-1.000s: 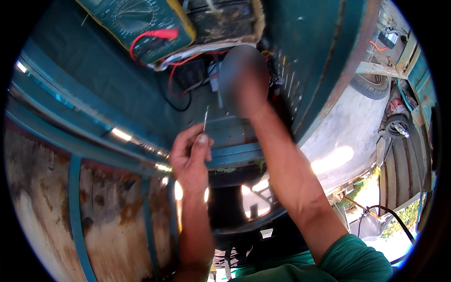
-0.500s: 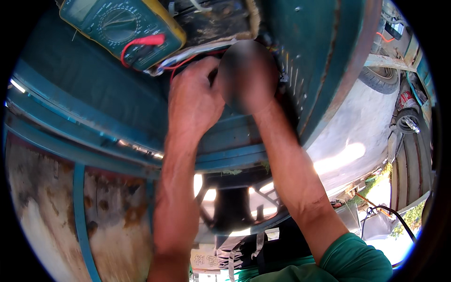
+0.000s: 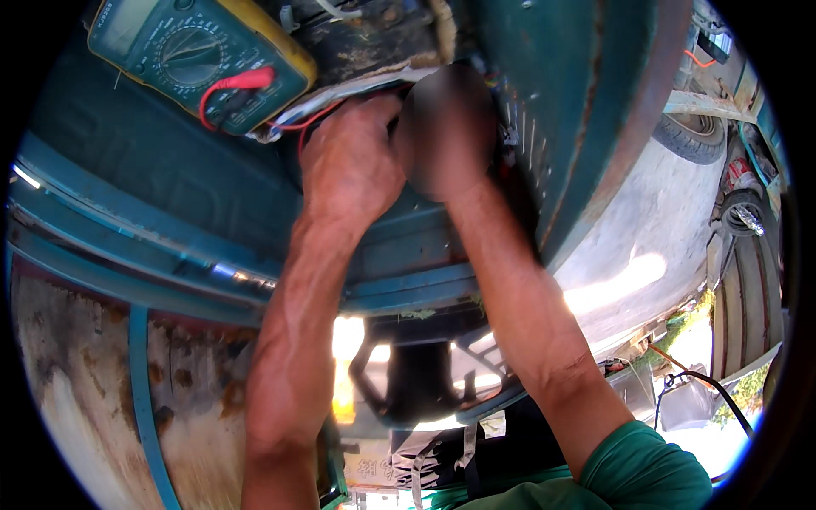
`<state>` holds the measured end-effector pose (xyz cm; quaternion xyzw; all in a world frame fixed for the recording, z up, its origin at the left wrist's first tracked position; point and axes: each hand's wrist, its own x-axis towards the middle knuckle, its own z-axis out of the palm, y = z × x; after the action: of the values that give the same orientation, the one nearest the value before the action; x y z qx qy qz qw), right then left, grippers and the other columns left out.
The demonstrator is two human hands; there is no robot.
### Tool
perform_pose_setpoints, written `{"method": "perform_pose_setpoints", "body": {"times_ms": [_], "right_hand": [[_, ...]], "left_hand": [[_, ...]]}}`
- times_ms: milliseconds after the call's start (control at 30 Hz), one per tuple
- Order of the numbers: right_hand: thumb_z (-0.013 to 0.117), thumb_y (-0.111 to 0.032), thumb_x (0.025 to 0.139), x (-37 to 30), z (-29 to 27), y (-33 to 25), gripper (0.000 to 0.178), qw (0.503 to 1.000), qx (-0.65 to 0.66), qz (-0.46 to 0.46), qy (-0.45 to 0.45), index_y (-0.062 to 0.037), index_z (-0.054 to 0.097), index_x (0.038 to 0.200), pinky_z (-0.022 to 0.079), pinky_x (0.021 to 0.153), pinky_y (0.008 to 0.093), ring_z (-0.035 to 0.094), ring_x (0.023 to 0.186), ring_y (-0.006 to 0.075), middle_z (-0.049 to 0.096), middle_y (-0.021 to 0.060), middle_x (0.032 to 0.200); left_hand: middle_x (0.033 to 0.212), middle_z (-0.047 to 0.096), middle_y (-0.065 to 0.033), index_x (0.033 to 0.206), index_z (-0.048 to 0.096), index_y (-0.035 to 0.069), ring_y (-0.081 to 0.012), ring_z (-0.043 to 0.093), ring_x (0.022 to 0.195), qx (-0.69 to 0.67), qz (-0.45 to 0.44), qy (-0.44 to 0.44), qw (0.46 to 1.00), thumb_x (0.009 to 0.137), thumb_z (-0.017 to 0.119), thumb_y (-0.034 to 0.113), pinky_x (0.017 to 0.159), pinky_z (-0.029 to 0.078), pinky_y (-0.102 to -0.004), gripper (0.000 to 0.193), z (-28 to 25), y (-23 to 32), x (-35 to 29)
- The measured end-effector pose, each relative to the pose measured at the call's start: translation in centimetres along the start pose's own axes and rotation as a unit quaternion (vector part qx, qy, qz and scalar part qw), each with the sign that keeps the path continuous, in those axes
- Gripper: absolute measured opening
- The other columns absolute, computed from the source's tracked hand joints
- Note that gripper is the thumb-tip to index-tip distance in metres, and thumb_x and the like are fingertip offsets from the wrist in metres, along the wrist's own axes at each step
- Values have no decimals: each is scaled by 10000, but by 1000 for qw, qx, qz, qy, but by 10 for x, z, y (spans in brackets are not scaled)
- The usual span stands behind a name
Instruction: The person works on the electrical system of a vehicle, using a multimeter to test connections and a screwdriver to manipulate wires and components. The person is seen stripping wire insulation and adjusting connections within the engine bay.
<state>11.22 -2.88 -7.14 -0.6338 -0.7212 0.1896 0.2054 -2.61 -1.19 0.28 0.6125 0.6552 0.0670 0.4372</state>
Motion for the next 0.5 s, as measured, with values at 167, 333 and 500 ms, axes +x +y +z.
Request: {"method": "perform_pose_setpoints", "body": {"times_ms": [167, 333, 500], "right_hand": [[697, -81, 799, -8, 4, 0, 134, 996, 69, 18, 54, -47, 656, 921, 492, 753, 442, 601, 843, 356, 625, 144, 895], [619, -88, 837, -5, -3, -5, 140, 998, 47, 18, 30, 4, 575, 933, 490, 758, 487, 601, 883, 418, 607, 223, 922], [648, -85, 794, -4, 1, 1, 145, 998, 48, 10, 34, -4, 576, 890, 476, 730, 496, 582, 849, 424, 588, 219, 893]], "left_hand": [[1059, 704, -209, 1028, 741, 79, -422, 661, 1011, 16, -20, -6, 1000, 894, 614, 206, 869, 525, -520, 225, 3, 1, 0], [1062, 702, -216, 1028, 744, 74, -428, 669, 983, 28, -16, -6, 999, 883, 620, 200, 864, 533, -519, 229, 0, 3, -1], [1063, 701, -217, 1027, 745, 68, -430, 673, 976, 32, -2, 3, 999, 888, 628, 185, 857, 539, -513, 215, 1, 3, -1]]}}
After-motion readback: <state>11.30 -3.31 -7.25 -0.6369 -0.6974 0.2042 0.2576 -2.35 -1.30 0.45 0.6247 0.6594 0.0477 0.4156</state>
